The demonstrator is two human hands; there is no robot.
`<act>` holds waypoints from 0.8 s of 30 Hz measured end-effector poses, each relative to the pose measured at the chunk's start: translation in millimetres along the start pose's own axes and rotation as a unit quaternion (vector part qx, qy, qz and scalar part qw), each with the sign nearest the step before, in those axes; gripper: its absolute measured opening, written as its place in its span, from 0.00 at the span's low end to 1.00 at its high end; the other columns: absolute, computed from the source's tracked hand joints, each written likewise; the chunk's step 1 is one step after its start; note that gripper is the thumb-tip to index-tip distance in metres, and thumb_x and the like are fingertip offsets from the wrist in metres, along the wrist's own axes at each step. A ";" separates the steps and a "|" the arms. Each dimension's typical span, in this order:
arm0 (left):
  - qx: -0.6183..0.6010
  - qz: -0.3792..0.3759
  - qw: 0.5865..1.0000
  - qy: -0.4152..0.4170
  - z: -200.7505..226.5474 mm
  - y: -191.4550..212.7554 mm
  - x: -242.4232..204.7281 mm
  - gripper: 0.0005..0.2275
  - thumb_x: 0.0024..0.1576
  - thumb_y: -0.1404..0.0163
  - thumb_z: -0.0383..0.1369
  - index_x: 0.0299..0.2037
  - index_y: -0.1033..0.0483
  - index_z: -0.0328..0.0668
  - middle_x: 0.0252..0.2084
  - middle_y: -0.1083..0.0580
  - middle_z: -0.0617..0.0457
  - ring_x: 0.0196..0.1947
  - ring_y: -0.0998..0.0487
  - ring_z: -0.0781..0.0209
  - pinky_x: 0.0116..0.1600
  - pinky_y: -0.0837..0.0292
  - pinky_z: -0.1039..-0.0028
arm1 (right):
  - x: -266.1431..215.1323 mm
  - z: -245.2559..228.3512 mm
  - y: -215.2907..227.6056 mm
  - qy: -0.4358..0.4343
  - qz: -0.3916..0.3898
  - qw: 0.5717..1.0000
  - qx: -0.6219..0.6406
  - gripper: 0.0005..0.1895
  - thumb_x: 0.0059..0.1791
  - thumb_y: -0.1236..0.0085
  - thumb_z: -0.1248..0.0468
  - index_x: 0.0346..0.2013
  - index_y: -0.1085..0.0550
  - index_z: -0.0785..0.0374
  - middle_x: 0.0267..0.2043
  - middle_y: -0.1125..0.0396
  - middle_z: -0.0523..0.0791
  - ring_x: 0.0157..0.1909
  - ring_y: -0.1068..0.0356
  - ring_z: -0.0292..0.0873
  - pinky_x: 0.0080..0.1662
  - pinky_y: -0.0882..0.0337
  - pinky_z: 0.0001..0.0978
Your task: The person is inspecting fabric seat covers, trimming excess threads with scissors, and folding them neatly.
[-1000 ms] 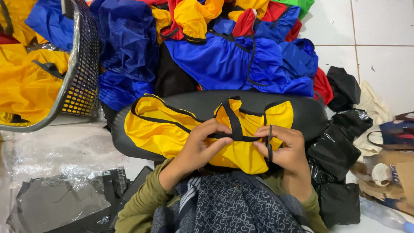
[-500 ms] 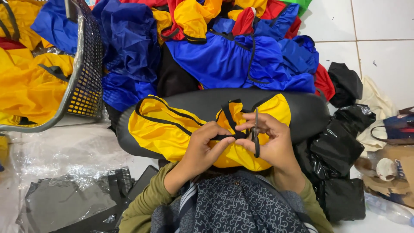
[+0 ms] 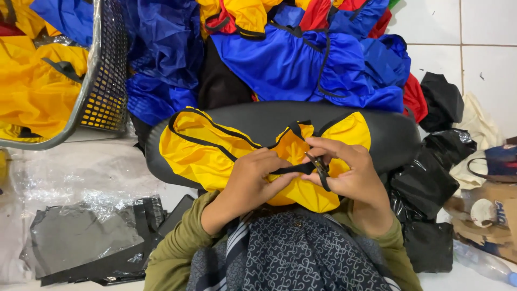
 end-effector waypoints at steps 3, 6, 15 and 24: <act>-0.059 0.063 0.995 0.054 -24.1 -6.4 -7.1 0.02 0.55 0.39 0.26 0.34 0.17 0.36 0.22 0.24 0.47 0.24 0.24 0.56 0.30 0.32 0.76 | -6.6 -9.7 -0.6 0.057 0.080 0.987 -0.124 0.33 0.36 0.23 0.70 0.56 0.24 0.69 0.37 0.22 0.46 0.33 0.22 0.46 0.38 0.23 0.31; -0.184 0.090 0.970 0.133 -46.9 -20.3 -12.6 0.02 0.54 0.38 0.27 0.35 0.15 0.38 0.21 0.25 0.53 0.26 0.28 0.70 0.31 0.34 0.80 | -12.2 -10.4 -11.7 0.098 0.104 0.987 -0.079 0.29 0.35 0.24 0.72 0.50 0.22 0.70 0.33 0.22 0.47 0.28 0.23 0.46 0.35 0.22 0.32; -0.276 0.083 0.944 0.161 -68.2 -34.1 -15.7 0.06 0.51 0.36 0.26 0.36 0.15 0.35 0.21 0.28 0.54 0.27 0.31 0.70 0.33 0.39 0.81 | -34.1 33.5 -29.4 0.038 0.124 0.990 0.053 0.19 0.35 0.23 0.73 0.38 0.19 0.68 0.35 0.21 0.51 0.24 0.24 0.38 0.28 0.24 0.26; -0.287 0.020 0.957 0.041 -75.5 -31.4 -2.5 0.04 0.61 0.48 0.26 0.36 0.22 0.35 0.41 0.25 0.44 0.44 0.23 0.55 0.51 0.31 0.67 | -28.6 38.8 24.6 0.059 0.121 0.991 0.002 0.23 0.28 0.18 0.67 0.33 0.18 0.70 0.30 0.25 0.51 0.20 0.28 0.36 0.25 0.26 0.24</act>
Point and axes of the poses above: each hand's wrist, its own x-axis towards the middle knuckle, its own y-axis out of the back of the hand, z = x × y, the point moved 5 cm from there along x, towards the middle knuckle
